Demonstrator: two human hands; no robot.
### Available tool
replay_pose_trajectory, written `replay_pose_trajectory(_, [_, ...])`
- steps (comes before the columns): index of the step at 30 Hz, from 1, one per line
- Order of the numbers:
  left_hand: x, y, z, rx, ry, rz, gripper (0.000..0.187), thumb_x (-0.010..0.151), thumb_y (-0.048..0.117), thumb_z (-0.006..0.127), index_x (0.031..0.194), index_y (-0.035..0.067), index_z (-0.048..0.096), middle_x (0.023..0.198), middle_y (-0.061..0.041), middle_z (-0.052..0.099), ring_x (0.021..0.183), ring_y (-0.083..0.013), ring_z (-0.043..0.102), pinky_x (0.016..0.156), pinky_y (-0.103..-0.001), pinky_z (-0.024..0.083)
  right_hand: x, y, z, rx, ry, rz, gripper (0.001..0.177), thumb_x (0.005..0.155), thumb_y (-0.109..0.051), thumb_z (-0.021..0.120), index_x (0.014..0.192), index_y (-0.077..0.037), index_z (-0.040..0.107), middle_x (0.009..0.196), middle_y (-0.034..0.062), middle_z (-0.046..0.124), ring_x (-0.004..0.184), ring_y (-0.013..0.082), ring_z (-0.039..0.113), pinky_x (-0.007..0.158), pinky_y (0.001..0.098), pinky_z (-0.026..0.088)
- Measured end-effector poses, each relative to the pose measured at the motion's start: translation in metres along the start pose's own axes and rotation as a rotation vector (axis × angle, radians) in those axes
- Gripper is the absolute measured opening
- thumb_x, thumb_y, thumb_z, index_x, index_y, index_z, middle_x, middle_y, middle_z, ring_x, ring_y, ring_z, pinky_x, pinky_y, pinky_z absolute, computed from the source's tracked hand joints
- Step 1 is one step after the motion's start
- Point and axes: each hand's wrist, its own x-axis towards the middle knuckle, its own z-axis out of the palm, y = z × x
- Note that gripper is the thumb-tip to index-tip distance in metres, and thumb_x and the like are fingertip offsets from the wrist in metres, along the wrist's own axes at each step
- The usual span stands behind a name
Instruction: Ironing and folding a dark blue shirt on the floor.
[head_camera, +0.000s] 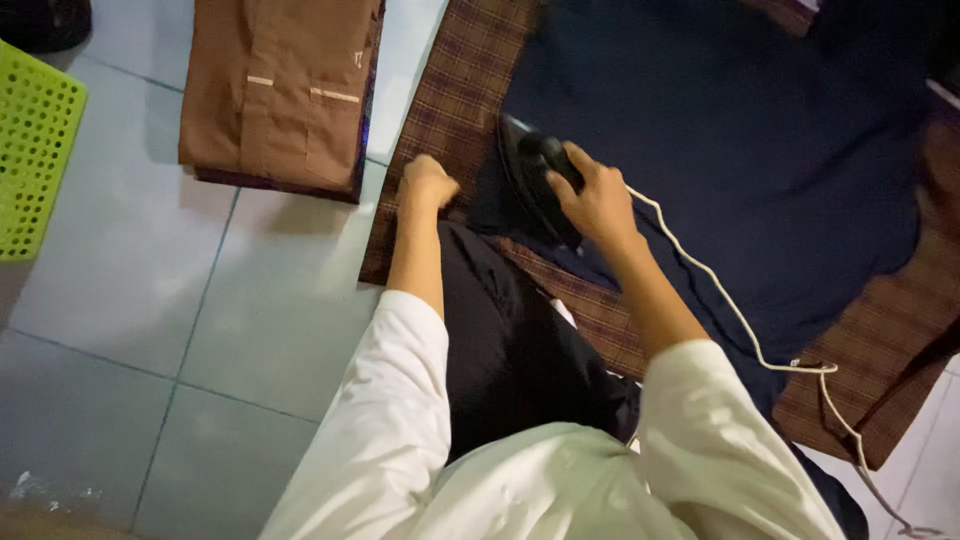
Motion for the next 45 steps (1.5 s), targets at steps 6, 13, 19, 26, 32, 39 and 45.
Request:
replay_pose_trajectory(6, [0.01, 0.001, 0.004, -0.274, 0.309, 0.138, 0.024, 0.096, 0.031, 0.072, 0.093, 0.008, 0.072, 0.095, -0.013, 0.073, 0.091, -0.0349, 0.07, 0.082, -0.049, 0.054, -0.036, 0.027, -0.015, -0.149, -0.138, -0.008, 0.058, 0.088, -0.031, 0.077, 0.138, -0.005, 0.064, 0.092, 0.028, 0.073, 0.085, 0.0404, 0.073, 0.077, 0.0468, 0.055])
replay_pose_trajectory(13, [0.015, 0.011, 0.0, -0.469, 1.028, 0.456, 0.011, 0.093, 0.021, 0.069, 0.1, 0.013, 0.068, 0.096, -0.006, 0.069, 0.088, -0.0318, 0.063, 0.075, -0.047, 0.051, -0.004, 0.004, 0.003, -0.147, -0.214, -0.071, 0.051, 0.088, -0.035, 0.076, 0.134, -0.017, 0.07, 0.098, 0.024, 0.074, 0.089, 0.0406, 0.072, 0.082, 0.0482, 0.056])
replay_pose_trajectory(19, [0.012, 0.005, -0.008, -0.453, 1.147, 0.473, 0.012, 0.093, 0.015, 0.067, 0.105, 0.013, 0.068, 0.099, -0.007, 0.068, 0.095, -0.0326, 0.061, 0.082, -0.047, 0.047, 0.0, -0.001, 0.003, -0.1, -0.198, -0.202, 0.052, 0.089, -0.037, 0.077, 0.136, -0.017, 0.068, 0.102, 0.0222, 0.075, 0.091, 0.0411, 0.072, 0.081, 0.0489, 0.057])
replay_pose_trajectory(26, [0.007, 0.008, -0.008, -0.527, 1.129, 0.535, 0.013, 0.097, 0.015, 0.064, 0.11, 0.011, 0.064, 0.104, -0.009, 0.066, 0.096, -0.03, 0.063, 0.083, -0.044, 0.051, -0.013, 0.036, -0.034, -0.129, -0.359, -0.13, 0.054, 0.084, -0.039, 0.077, 0.134, -0.02, 0.069, 0.105, 0.0166, 0.077, 0.091, 0.0341, 0.076, 0.083, 0.0448, 0.058])
replay_pose_trajectory(32, [0.008, 0.016, -0.007, -0.547, 1.14, 0.549, 0.012, 0.098, 0.015, 0.064, 0.109, 0.011, 0.065, 0.104, -0.009, 0.066, 0.096, -0.0284, 0.065, 0.082, -0.043, 0.052, -0.005, 0.032, -0.019, -0.147, -0.374, -0.241, 0.052, 0.085, -0.04, 0.078, 0.132, -0.019, 0.071, 0.109, 0.0156, 0.076, 0.093, 0.0364, 0.074, 0.083, 0.045, 0.057])
replay_pose_trajectory(39, [0.008, 0.011, -0.005, -0.524, 1.144, 0.531, 0.01, 0.099, 0.014, 0.064, 0.109, 0.012, 0.065, 0.107, -0.007, 0.066, 0.094, -0.0259, 0.066, 0.081, -0.041, 0.054, -0.002, 0.014, -0.012, -0.141, -0.364, -0.254, 0.05, 0.086, -0.037, 0.078, 0.132, -0.018, 0.071, 0.107, 0.0162, 0.076, 0.09, 0.0368, 0.074, 0.083, 0.044, 0.058])
replay_pose_trajectory(45, [0.007, 0.008, -0.002, -0.556, 0.909, 0.512, 0.01, 0.091, 0.017, 0.068, 0.099, 0.011, 0.067, 0.1, -0.01, 0.067, 0.084, -0.026, 0.069, 0.074, -0.04, 0.057, -0.043, 0.031, -0.029, -0.065, -0.1, -0.06, 0.053, 0.085, -0.031, 0.078, 0.132, -0.009, 0.068, 0.109, 0.0223, 0.074, 0.094, 0.0369, 0.073, 0.083, 0.0431, 0.056])
